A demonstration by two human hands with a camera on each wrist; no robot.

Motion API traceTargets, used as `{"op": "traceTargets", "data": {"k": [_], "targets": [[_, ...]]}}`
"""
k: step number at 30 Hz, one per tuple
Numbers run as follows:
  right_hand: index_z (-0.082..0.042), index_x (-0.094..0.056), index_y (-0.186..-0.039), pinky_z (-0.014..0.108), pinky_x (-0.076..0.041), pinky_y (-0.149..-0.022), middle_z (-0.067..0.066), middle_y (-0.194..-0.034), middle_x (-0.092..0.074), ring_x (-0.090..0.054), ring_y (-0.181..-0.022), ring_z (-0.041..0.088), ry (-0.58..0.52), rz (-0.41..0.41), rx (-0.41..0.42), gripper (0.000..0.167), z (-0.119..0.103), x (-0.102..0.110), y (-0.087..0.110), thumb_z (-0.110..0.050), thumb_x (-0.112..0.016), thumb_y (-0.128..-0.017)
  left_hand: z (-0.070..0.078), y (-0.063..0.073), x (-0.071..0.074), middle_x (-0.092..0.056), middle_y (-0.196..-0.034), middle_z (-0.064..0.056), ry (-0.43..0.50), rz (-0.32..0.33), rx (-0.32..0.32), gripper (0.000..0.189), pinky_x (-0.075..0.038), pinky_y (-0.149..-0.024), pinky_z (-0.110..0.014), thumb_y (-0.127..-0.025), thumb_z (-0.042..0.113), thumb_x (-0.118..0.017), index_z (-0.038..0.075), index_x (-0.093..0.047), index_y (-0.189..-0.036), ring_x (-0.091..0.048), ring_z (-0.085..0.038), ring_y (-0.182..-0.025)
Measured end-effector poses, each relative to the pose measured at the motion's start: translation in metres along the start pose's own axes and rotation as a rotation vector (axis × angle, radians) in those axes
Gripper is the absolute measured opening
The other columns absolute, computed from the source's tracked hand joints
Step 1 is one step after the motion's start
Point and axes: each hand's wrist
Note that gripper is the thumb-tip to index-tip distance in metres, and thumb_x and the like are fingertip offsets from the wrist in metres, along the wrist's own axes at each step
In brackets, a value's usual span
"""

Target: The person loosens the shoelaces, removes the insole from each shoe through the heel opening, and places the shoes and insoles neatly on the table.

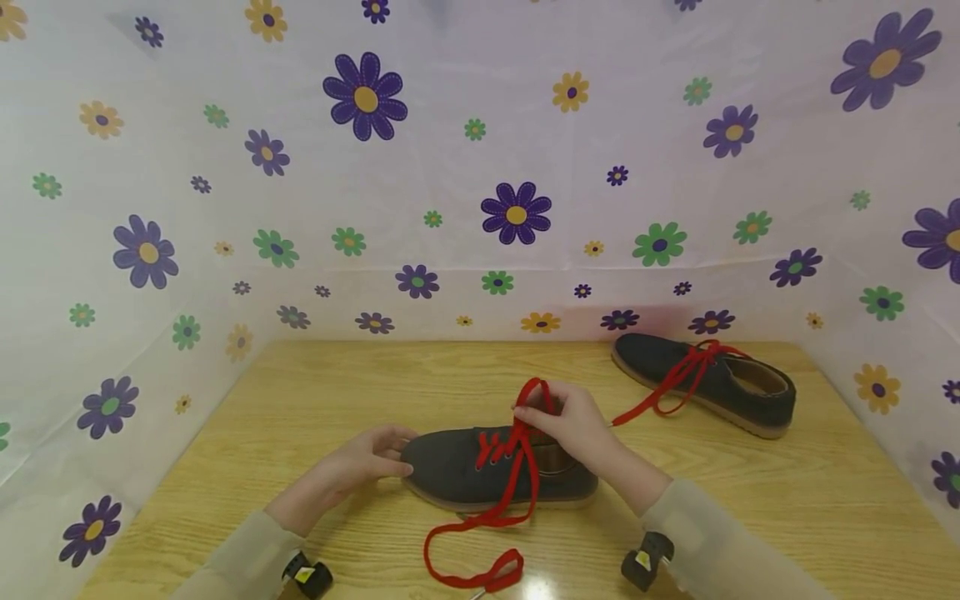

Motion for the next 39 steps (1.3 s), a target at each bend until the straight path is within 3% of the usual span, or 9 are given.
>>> {"op": "traceTargets", "data": {"k": [4, 9, 13, 18, 23, 28, 33, 39], "targets": [[0.001, -0.070, -0.110, 0.027, -0.058, -0.091, -0.004, -0.093, -0.075, -0.070, -0.091, 0.008, -0.142, 0.078, -0.104, 0.020, -0.0010, 0.0024, -0.0004, -0.018, -0.070, -0.104, 0.0000, 0.0003, -0.0005, -0.062, -0.137, -0.023, 0.010, -0.005, -0.006, 0.058, -0.053, -0.103, -0.042, -0.091, 0.005, -0.077, -0.006, -0.055, -0.144, -0.064, -0.026, -0.118], [-0.001, -0.067, -0.110, 0.025, -0.056, -0.091, -0.010, -0.086, -0.069, -0.068, -0.089, 0.009, -0.227, 0.111, -0.128, 0.017, -0.0003, 0.0046, -0.0010, -0.018, -0.066, -0.106, -0.0005, 0.0002, -0.0006, -0.061, -0.137, -0.024, 0.018, -0.016, -0.012, 0.059, -0.053, -0.103, -0.041, -0.092, 0.005, -0.077, -0.006, -0.054, -0.144, -0.064, -0.025, -0.117], [0.002, -0.069, -0.113, 0.024, -0.055, -0.086, -0.002, -0.093, -0.073, -0.067, -0.091, 0.012, -0.145, 0.050, -0.074, 0.021, -0.0006, 0.0046, -0.0002, -0.017, -0.070, -0.104, 0.0000, 0.0011, -0.0001, -0.060, -0.138, -0.024, 0.022, -0.022, -0.018, 0.059, -0.053, -0.103, -0.042, -0.092, 0.005, -0.076, -0.007, -0.053, -0.145, -0.064, -0.025, -0.118], [0.000, -0.074, -0.118, 0.024, -0.055, -0.078, 0.007, -0.099, -0.075, -0.067, -0.089, 0.013, 0.039, -0.050, 0.022, 0.027, -0.0002, 0.0032, -0.0017, -0.016, -0.078, -0.097, 0.0006, 0.0016, 0.0001, -0.060, -0.139, -0.025, 0.023, -0.027, -0.021, 0.059, -0.052, -0.104, -0.042, -0.092, 0.005, -0.076, -0.006, -0.053, -0.145, -0.064, -0.025, -0.118], [-0.005, -0.077, -0.110, 0.024, -0.050, -0.070, 0.004, -0.094, -0.070, -0.058, -0.080, 0.010, 0.195, -0.113, 0.146, 0.027, 0.0018, 0.0007, -0.0028, -0.019, -0.088, -0.089, 0.0004, 0.0012, 0.0000, -0.059, -0.139, -0.025, 0.024, -0.031, -0.023, 0.059, -0.053, -0.103, -0.041, -0.092, 0.005, -0.076, -0.007, -0.053, -0.145, -0.063, -0.026, -0.118], [-0.012, -0.081, -0.105, 0.026, -0.050, -0.078, -0.001, -0.097, -0.071, -0.058, -0.087, 0.008, 0.347, -0.144, 0.256, 0.023, 0.0008, -0.0011, -0.0023, -0.021, -0.091, -0.086, 0.0017, 0.0025, 0.0000, -0.059, -0.139, -0.026, 0.019, -0.033, -0.030, 0.059, -0.053, -0.102, -0.041, -0.093, 0.006, -0.075, -0.007, -0.053, -0.145, -0.063, -0.025, -0.117], [-0.018, -0.082, -0.099, 0.027, -0.052, -0.083, -0.003, -0.099, -0.070, -0.060, -0.091, 0.008, 0.389, -0.174, 0.257, 0.010, -0.0002, -0.0029, -0.0022, -0.016, -0.086, -0.091, 0.0024, 0.0031, -0.0002, -0.060, -0.138, -0.025, 0.015, -0.025, -0.027, 0.058, -0.052, -0.103, -0.042, -0.092, 0.006, -0.076, -0.007, -0.053, -0.145, -0.063, -0.026, -0.118], [-0.011, -0.079, -0.095, 0.026, -0.053, -0.085, 0.002, -0.099, -0.072, -0.061, -0.092, 0.008, 0.261, -0.139, 0.223, 0.005, 0.0030, -0.0027, -0.0039, -0.010, -0.083, -0.092, 0.0018, 0.0017, -0.0007, -0.061, -0.137, -0.024, 0.010, -0.014, -0.016, 0.058, -0.052, -0.104, -0.042, -0.092, 0.005, -0.077, -0.007, -0.054, -0.144, -0.063, -0.026, -0.118]]}}
Point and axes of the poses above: each hand's wrist, its own y-axis away from the middle knuckle, its own x-axis out of the back of the hand, z = x × y
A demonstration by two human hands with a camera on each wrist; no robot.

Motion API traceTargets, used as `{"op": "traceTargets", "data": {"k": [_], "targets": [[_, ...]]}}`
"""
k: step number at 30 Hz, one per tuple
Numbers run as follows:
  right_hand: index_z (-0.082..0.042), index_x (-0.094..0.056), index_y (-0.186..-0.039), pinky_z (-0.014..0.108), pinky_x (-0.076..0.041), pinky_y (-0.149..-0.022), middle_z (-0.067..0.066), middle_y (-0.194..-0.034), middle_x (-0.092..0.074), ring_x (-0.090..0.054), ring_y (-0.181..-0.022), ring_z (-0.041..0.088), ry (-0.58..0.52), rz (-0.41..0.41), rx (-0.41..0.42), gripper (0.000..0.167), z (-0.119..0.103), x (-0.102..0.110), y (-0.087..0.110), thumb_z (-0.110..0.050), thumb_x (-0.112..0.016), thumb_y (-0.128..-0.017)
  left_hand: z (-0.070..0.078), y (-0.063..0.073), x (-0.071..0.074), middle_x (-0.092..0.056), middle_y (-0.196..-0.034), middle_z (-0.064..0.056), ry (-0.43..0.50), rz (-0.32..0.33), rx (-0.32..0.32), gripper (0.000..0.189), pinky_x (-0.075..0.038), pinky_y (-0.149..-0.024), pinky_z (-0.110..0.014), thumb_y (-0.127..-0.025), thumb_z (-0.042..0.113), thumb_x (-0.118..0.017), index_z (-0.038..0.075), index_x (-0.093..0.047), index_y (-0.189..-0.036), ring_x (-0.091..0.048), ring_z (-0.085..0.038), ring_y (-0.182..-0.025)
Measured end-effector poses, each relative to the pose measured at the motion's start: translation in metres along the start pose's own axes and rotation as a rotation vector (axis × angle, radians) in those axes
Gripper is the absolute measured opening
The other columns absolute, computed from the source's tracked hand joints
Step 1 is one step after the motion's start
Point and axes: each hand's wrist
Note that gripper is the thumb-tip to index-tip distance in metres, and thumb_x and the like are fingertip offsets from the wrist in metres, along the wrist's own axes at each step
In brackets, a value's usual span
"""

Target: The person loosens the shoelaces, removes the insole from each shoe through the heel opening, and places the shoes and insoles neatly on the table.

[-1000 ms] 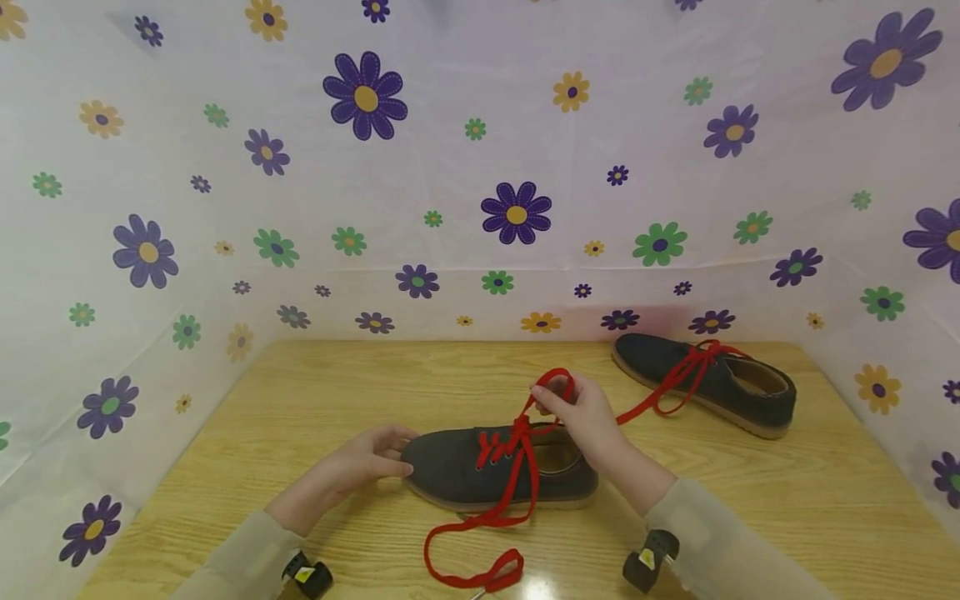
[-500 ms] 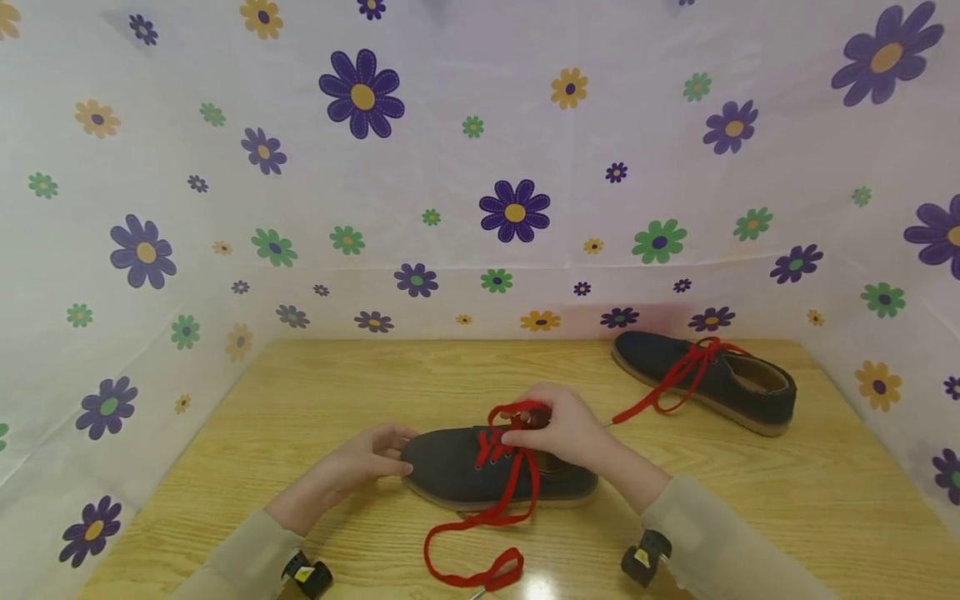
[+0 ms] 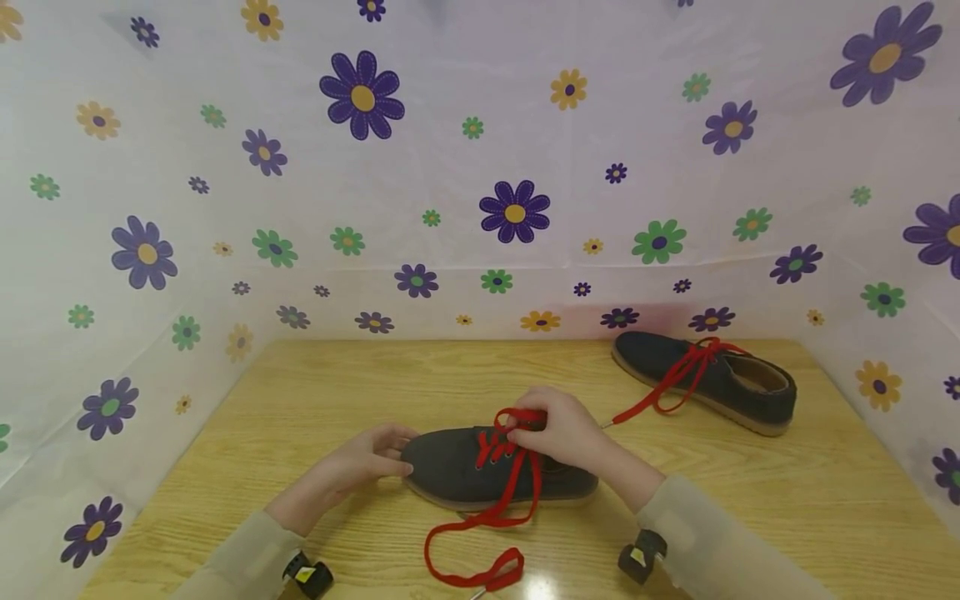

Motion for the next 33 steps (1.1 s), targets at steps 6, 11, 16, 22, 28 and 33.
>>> {"op": "traceTargets", "data": {"k": [6, 11, 16, 22, 28, 33], "targets": [[-0.001, -0.074, -0.096, 0.024, -0.051, -0.075, 0.005, -0.092, -0.069, -0.059, -0.081, 0.008, -0.190, 0.074, -0.116, 0.010, -0.0004, 0.0042, 0.0018, -0.010, -0.079, -0.095, 0.0007, 0.0007, 0.0000, -0.060, -0.138, -0.024, 0.007, -0.004, -0.002, 0.060, -0.052, -0.103, -0.042, -0.092, 0.006, -0.076, -0.007, -0.053, -0.146, -0.063, -0.026, -0.119], [0.003, -0.072, -0.103, 0.025, -0.054, -0.075, 0.002, -0.088, -0.072, -0.063, -0.080, 0.009, -0.260, 0.091, -0.199, 0.016, -0.0015, 0.0063, 0.0018, -0.013, -0.075, -0.099, 0.0009, 0.0007, 0.0001, -0.060, -0.138, -0.024, 0.010, 0.003, 0.003, 0.060, -0.052, -0.104, -0.043, -0.092, 0.006, -0.077, -0.006, -0.053, -0.145, -0.063, -0.026, -0.119], [0.007, -0.070, -0.105, 0.027, -0.057, -0.077, -0.006, -0.084, -0.072, -0.067, -0.079, 0.009, -0.353, 0.152, -0.252, 0.019, 0.0006, 0.0075, 0.0023, -0.011, -0.072, -0.099, 0.0001, -0.0006, -0.0001, -0.060, -0.137, -0.023, 0.011, 0.014, 0.011, 0.059, -0.052, -0.104, -0.042, -0.091, 0.006, -0.077, -0.005, -0.055, -0.144, -0.063, -0.027, -0.119], [0.011, -0.068, -0.107, 0.023, -0.060, -0.080, -0.011, -0.081, -0.071, -0.070, -0.077, 0.005, -0.527, 0.234, -0.270, 0.018, 0.0015, 0.0091, 0.0023, -0.006, -0.066, -0.102, -0.0003, -0.0013, 0.0002, -0.061, -0.137, -0.023, 0.008, 0.010, 0.007, 0.058, -0.052, -0.103, -0.042, -0.092, 0.006, -0.077, -0.005, -0.055, -0.144, -0.063, -0.027, -0.118], [0.012, -0.065, -0.107, 0.020, -0.059, -0.081, -0.010, -0.085, -0.069, -0.069, -0.079, 0.003, -0.563, 0.247, -0.260, 0.014, 0.0005, 0.0085, 0.0025, -0.001, -0.062, -0.102, -0.0006, -0.0007, 0.0010, -0.060, -0.138, -0.024, 0.017, -0.007, -0.006, 0.059, -0.052, -0.103, -0.041, -0.092, 0.006, -0.076, -0.007, -0.053, -0.145, -0.063, -0.027, -0.119], [0.014, -0.064, -0.107, 0.020, -0.057, -0.080, -0.001, -0.094, -0.069, -0.065, -0.084, 0.003, -0.440, 0.170, -0.174, 0.013, 0.0019, 0.0064, 0.0035, 0.006, -0.059, -0.098, -0.0009, -0.0005, 0.0010, -0.061, -0.136, -0.023, 0.013, -0.009, -0.008, 0.058, -0.052, -0.101, -0.040, -0.091, 0.005, -0.077, -0.007, -0.054, -0.143, -0.062, -0.026, -0.117]]}}
Point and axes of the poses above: each hand's wrist, its own y-axis away from the middle knuckle, its own x-axis out of the back of the hand, z = x × y
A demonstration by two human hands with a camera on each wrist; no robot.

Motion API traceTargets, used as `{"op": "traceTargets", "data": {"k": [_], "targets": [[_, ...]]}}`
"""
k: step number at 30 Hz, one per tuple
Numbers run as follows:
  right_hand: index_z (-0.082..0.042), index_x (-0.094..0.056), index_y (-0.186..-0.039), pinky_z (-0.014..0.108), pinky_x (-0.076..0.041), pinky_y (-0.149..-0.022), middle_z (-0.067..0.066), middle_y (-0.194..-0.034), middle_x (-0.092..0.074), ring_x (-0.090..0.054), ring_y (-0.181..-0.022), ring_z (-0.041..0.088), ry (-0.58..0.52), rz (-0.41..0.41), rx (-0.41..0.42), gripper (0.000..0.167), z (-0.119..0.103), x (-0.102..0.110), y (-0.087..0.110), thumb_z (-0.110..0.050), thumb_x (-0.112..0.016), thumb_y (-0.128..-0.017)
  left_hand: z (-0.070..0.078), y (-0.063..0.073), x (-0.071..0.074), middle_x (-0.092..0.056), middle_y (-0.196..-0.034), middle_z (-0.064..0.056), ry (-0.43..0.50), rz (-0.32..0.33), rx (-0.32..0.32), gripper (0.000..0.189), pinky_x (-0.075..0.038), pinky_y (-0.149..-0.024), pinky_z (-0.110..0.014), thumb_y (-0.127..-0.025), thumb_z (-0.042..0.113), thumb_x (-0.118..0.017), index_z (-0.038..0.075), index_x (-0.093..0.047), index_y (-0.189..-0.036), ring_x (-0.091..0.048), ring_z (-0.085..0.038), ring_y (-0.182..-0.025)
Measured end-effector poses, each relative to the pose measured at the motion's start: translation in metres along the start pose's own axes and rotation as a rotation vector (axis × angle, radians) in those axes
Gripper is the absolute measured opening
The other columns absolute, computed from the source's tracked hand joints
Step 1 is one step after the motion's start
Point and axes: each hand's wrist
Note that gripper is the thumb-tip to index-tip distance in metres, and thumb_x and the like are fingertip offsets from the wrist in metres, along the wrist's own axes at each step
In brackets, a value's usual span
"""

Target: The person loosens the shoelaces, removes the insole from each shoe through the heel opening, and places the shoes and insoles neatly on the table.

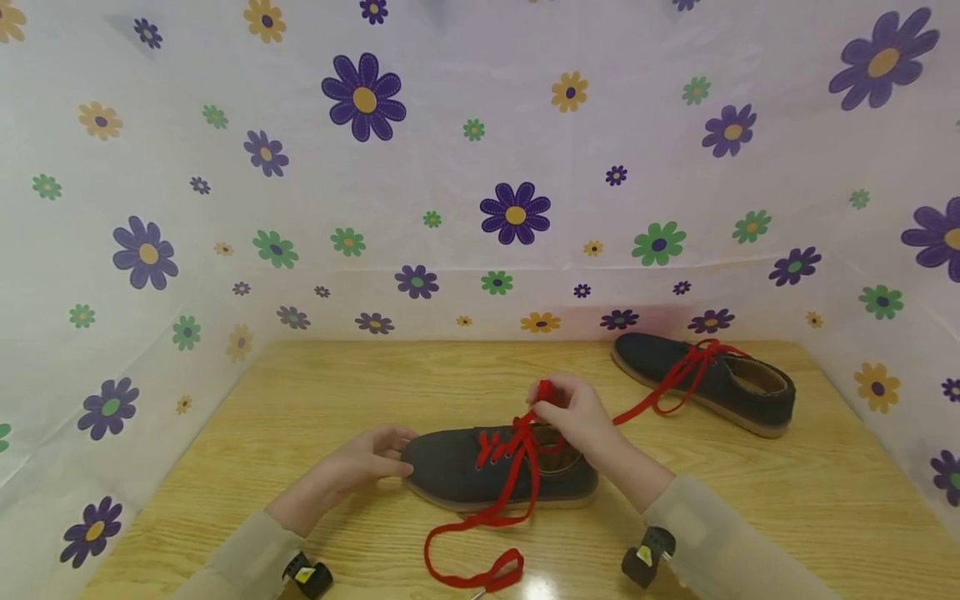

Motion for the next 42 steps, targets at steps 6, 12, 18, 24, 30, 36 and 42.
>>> {"op": "traceTargets", "data": {"k": [6, 12, 18, 24, 30, 36, 42], "targets": [[0.003, -0.074, -0.100, 0.024, -0.057, -0.080, 0.018, -0.100, -0.075, -0.067, -0.085, 0.004, 0.172, -0.116, 0.119, 0.014, 0.0031, -0.0016, 0.0009, 0.003, -0.061, -0.100, -0.0008, -0.0008, -0.0003, -0.061, -0.134, -0.023, -0.004, 0.003, 0.001, 0.058, -0.052, -0.100, -0.038, -0.091, 0.004, -0.076, -0.008, -0.054, -0.143, -0.063, -0.026, -0.116], [-0.008, -0.076, -0.095, 0.023, -0.052, -0.073, 0.005, -0.093, -0.073, -0.063, -0.079, 0.007, 0.316, -0.137, 0.140, 0.007, 0.0010, -0.0022, 0.0015, -0.012, -0.081, -0.094, -0.0010, -0.0010, -0.0004, -0.060, -0.137, -0.023, -0.001, 0.004, 0.006, 0.059, -0.052, -0.101, -0.039, -0.091, 0.005, -0.077, -0.007, -0.054, -0.144, -0.062, -0.026, -0.118], [-0.012, -0.074, -0.090, 0.023, -0.052, -0.074, 0.002, -0.094, -0.074, -0.063, -0.080, 0.007, 0.391, -0.132, 0.123, 0.010, 0.0007, -0.0031, 0.0014, -0.011, -0.084, -0.091, -0.0022, -0.0011, -0.0007, -0.061, -0.137, -0.024, 0.002, -0.002, 0.004, 0.059, -0.052, -0.102, -0.039, -0.091, 0.005, -0.076, -0.007, -0.054, -0.144, -0.063, -0.026, -0.118], [-0.005, -0.074, -0.093, 0.025, -0.052, -0.073, 0.003, -0.090, -0.074, -0.063, -0.079, 0.012, 0.292, -0.069, 0.009, 0.012, -0.0007, -0.0018, 0.0000, -0.015, -0.080, -0.096, -0.0010, 0.0000, -0.0014, -0.061, -0.135, -0.023, 0.000, -0.001, 0.005, 0.058, -0.052, -0.100, -0.038, -0.091, 0.006, -0.076, -0.007, -0.054, -0.144, -0.063, -0.024, -0.116], [0.000, -0.070, -0.104, 0.026, -0.054, -0.085, -0.005, -0.094, -0.070, -0.064, -0.091, 0.012, 0.080, -0.010, -0.109, 0.015, -0.0031, 0.0032, -0.0012, -0.015, -0.070, -0.103, -0.0007, -0.0008, -0.0005, -0.061, -0.136, -0.023, -0.011, 0.004, 0.005, 0.058, -0.052, -0.101, -0.040, -0.092, 0.007, -0.076, -0.006, -0.054, -0.144, -0.062, -0.025, -0.117], [-0.004, -0.066, -0.101, 0.021, -0.057, -0.086, -0.009, -0.093, -0.068, -0.066, -0.090, 0.008, -0.063, -0.015, -0.115, 0.008, -0.0014, 0.0064, -0.0013, -0.011, -0.065, -0.105, -0.0007, -0.0015, -0.0002, -0.061, -0.136, -0.023, -0.010, 0.003, 0.008, 0.058, -0.052, -0.101, -0.039, -0.092, 0.006, -0.076, -0.006, -0.054, -0.144, -0.063, -0.025, -0.117], [0.012, -0.067, -0.113, 0.022, -0.057, -0.085, -0.006, -0.095, -0.072, -0.067, -0.091, 0.007, -0.025, -0.073, -0.018, 0.020, 0.0001, 0.0052, 0.0002, -0.004, -0.061, -0.104, -0.0013, -0.0020, -0.0003, -0.061, -0.136, -0.024, -0.010, 0.006, 0.013, 0.058, -0.053, -0.101, -0.039, -0.092, 0.006, -0.077, -0.006, -0.054, -0.143, -0.063, -0.026, -0.118]]}}
Point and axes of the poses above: each hand's wrist, its own y-axis away from the middle knuckle, its own x-axis out of the back of the hand, z = x × y
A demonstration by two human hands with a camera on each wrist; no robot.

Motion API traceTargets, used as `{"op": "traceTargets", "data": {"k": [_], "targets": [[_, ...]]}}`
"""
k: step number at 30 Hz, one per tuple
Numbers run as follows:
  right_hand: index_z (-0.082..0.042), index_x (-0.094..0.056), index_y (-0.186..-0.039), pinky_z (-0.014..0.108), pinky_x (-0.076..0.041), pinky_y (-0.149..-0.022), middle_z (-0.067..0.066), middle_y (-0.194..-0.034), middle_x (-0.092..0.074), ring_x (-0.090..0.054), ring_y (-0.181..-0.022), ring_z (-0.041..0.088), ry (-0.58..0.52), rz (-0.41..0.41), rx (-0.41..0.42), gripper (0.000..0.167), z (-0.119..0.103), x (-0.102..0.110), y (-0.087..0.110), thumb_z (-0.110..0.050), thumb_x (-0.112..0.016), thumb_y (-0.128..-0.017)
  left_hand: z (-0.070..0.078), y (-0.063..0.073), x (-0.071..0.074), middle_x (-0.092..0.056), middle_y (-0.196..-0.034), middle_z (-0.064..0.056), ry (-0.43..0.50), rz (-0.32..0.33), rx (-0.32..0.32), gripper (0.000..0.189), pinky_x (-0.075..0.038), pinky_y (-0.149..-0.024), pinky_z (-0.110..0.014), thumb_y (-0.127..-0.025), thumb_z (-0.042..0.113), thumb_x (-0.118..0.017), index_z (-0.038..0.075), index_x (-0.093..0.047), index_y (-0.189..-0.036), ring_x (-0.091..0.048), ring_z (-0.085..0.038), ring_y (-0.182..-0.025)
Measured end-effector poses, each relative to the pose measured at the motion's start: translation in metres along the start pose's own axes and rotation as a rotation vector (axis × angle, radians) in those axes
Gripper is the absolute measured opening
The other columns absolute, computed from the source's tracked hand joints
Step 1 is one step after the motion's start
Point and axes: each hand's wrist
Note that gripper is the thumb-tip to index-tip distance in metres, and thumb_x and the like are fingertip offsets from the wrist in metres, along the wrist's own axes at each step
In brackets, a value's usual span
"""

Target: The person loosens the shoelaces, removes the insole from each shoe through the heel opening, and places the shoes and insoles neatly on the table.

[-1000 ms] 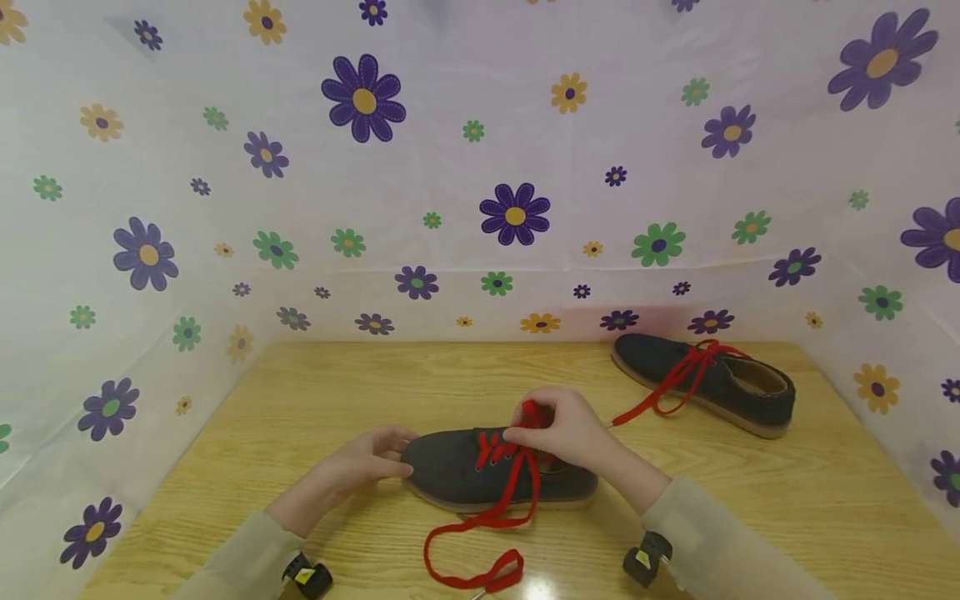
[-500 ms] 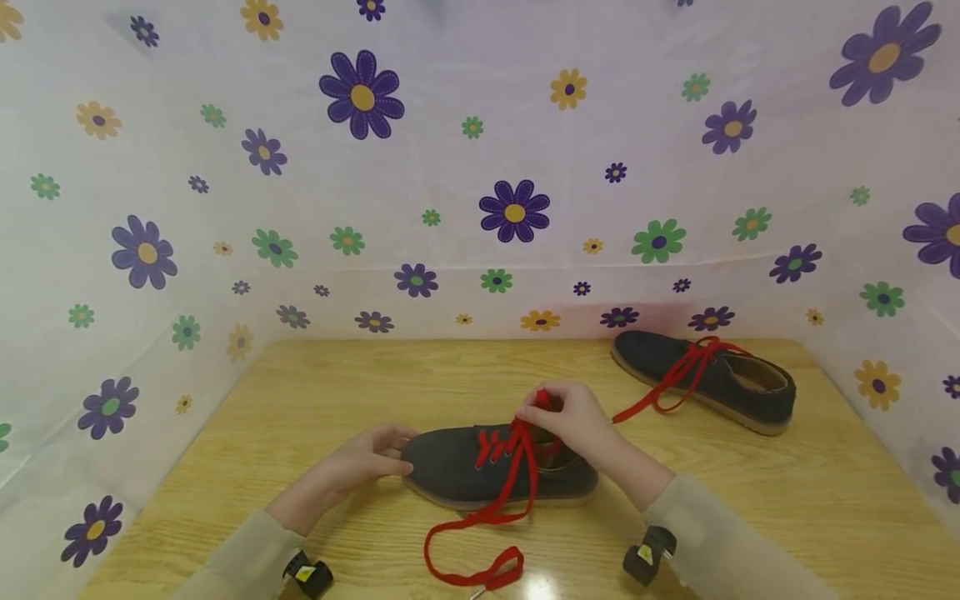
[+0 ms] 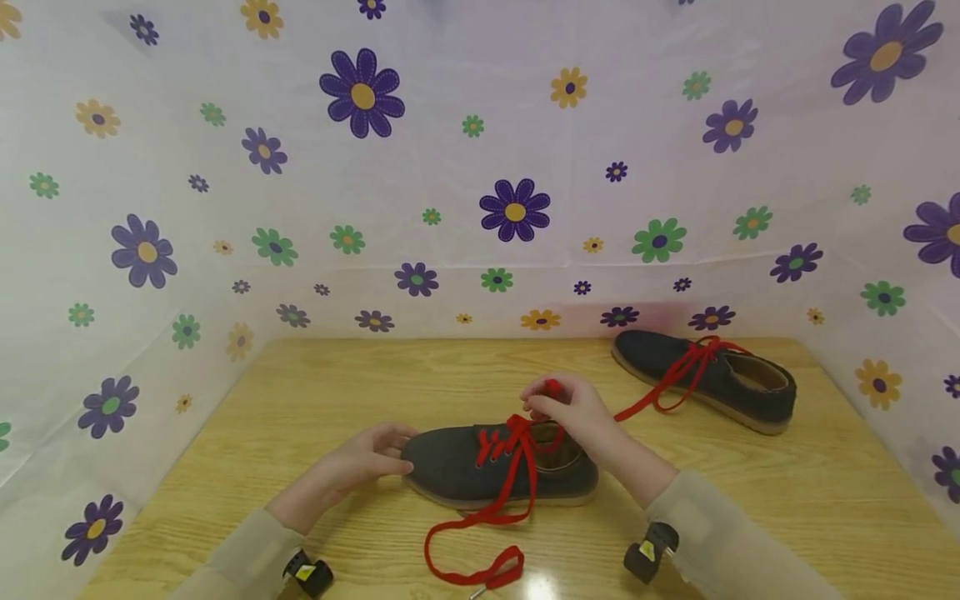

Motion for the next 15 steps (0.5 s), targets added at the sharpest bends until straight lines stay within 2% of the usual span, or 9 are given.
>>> {"op": "traceTargets", "data": {"k": [4, 7, 11, 15], "targets": [[0.014, -0.068, -0.123, 0.020, -0.056, -0.089, 0.011, -0.109, -0.076, -0.067, -0.097, 0.004, 0.057, -0.053, 0.061, 0.028, 0.0004, -0.0017, 0.0001, 0.001, -0.054, -0.102, -0.0002, -0.0003, 0.0002, -0.061, -0.137, -0.024, -0.002, -0.002, -0.002, 0.058, -0.052, -0.101, -0.040, -0.092, 0.006, -0.076, -0.006, -0.054, -0.144, -0.063, -0.027, -0.119], [0.005, -0.074, -0.121, 0.020, -0.055, -0.089, 0.018, -0.117, -0.075, -0.066, -0.099, 0.000, 0.176, -0.062, 0.080, 0.024, 0.0001, -0.0037, 0.0001, -0.007, -0.060, -0.105, 0.0003, 0.0001, 0.0002, -0.061, -0.137, -0.024, -0.005, 0.000, -0.002, 0.058, -0.052, -0.101, -0.040, -0.092, 0.006, -0.077, -0.006, -0.054, -0.144, -0.063, -0.027, -0.119], [-0.007, -0.079, -0.114, 0.022, -0.055, -0.083, 0.011, -0.111, -0.077, -0.065, -0.094, 0.003, 0.346, -0.067, 0.093, 0.018, 0.0007, -0.0062, -0.0013, -0.016, -0.076, -0.099, 0.0008, 0.0009, -0.0001, -0.061, -0.137, -0.024, -0.017, 0.006, 0.000, 0.058, -0.052, -0.102, -0.041, -0.092, 0.007, -0.077, -0.005, -0.055, -0.144, -0.063, -0.027, -0.119], [-0.009, -0.079, -0.106, 0.023, -0.056, -0.081, 0.007, -0.105, -0.075, -0.065, -0.091, 0.009, 0.402, -0.080, 0.113, 0.012, 0.0022, -0.0069, -0.0027, -0.013, -0.081, -0.094, 0.0019, 0.0018, -0.0007, -0.061, -0.137, -0.023, -0.027, 0.015, 0.008, 0.058, -0.052, -0.103, -0.043, -0.092, 0.007, -0.077, -0.004, -0.055, -0.144, -0.063, -0.026, -0.119]]}}
Point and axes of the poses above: each hand's wrist, its own y-axis away from the middle knuckle, its own x-axis out of the back of the hand, z = x × y
